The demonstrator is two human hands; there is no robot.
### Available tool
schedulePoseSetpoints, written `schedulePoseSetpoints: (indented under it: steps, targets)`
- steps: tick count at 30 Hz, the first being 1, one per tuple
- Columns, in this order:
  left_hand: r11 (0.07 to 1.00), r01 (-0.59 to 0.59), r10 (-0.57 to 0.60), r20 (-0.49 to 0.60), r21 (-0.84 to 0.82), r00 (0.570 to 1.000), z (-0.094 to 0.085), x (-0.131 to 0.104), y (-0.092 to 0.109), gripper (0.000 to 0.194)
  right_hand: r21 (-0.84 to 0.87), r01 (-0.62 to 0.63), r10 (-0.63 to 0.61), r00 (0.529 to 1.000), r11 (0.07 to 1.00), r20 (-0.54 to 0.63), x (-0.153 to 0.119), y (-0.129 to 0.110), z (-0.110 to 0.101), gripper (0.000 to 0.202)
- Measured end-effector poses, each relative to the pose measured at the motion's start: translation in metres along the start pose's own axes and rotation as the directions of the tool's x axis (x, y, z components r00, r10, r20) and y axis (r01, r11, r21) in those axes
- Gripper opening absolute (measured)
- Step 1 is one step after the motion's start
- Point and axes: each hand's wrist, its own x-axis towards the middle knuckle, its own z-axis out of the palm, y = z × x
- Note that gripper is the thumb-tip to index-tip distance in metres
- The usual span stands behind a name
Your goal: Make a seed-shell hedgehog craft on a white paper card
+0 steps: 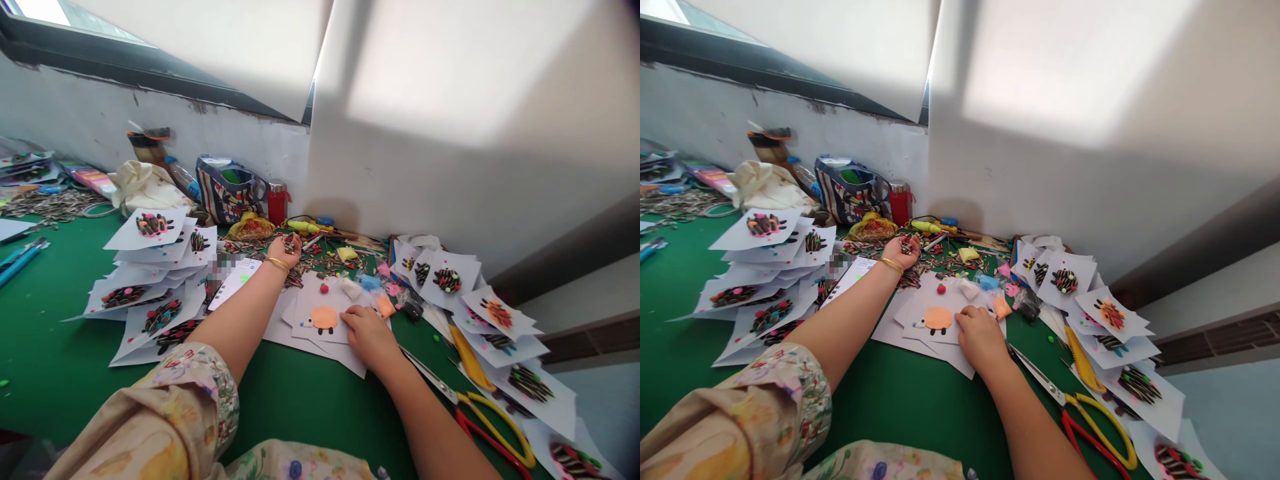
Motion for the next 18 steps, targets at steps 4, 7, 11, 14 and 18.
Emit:
schedulePoseSetpoints:
  steps: [4, 7, 11, 14, 18]
  targets:
    - [0.992, 0.05, -0.047, 0.032, -0.116, 0.998, -0.005, -0.004, -0.003, 0.035, 0.008, 0.005, -0.005, 1.0, 1.0, 0.001, 0.0, 0.001, -0.001, 0.041]
    - [0.983, 0.076, -0.068, 0.055, -0.168, 0.996, -0.007, -0.009, -0.003, 0.02, 0.021, 0.002, -0.002, 1.0, 1.0, -0.013, 0.0, 0.001, -0.001, 0.041]
    - [0.972, 0.127, -0.107, 0.109, -0.197, 0.988, -0.005, -0.02, -0.002, 0.015, 0.011, -0.01, 0.01, 1.0, 1.0, -0.007, -0.001, 0.001, -0.001, 0.04]
    - [0.967, 0.141, -0.114, 0.136, -0.212, 0.984, -0.001, -0.03, -0.001, 0.012, 0.004, -0.01, 0.009, 1.0, 1.0, 0.003, -0.001, 0.001, -0.002, 0.039]
    - [0.962, 0.138, -0.109, 0.13, -0.236, 0.985, 0.001, -0.051, -0.006, 0.022, -0.008, -0.013, 0.013, 1.0, 1.0, 0.014, -0.002, 0.002, -0.007, 0.037]
